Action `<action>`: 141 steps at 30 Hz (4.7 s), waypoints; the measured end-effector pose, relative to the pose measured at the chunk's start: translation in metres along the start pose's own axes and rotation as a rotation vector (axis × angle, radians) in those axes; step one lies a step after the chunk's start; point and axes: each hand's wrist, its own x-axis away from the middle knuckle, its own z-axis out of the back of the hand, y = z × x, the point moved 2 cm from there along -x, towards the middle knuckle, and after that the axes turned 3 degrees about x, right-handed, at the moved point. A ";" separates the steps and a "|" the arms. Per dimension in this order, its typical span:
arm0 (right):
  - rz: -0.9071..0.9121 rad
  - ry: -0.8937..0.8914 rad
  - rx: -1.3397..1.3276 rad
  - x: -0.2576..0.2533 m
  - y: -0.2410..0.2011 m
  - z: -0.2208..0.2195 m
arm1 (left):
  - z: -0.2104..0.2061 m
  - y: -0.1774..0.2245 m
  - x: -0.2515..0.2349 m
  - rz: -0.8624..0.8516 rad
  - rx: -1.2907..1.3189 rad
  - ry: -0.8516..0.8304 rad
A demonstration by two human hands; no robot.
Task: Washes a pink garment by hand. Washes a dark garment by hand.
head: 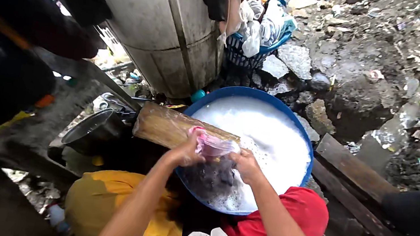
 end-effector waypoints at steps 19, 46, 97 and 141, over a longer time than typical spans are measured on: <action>0.098 0.187 -0.900 -0.032 0.039 0.020 | -0.105 0.027 0.009 -0.121 0.764 0.137; 0.112 -0.116 -1.029 -0.022 0.026 -0.022 | -0.073 0.081 0.003 -0.063 1.140 0.717; -0.356 -0.589 0.697 -0.091 0.090 -0.065 | -0.084 -0.090 0.014 -0.057 -0.337 0.523; -0.022 0.102 0.843 -0.045 0.032 0.070 | -0.006 0.072 0.012 -0.075 0.623 0.115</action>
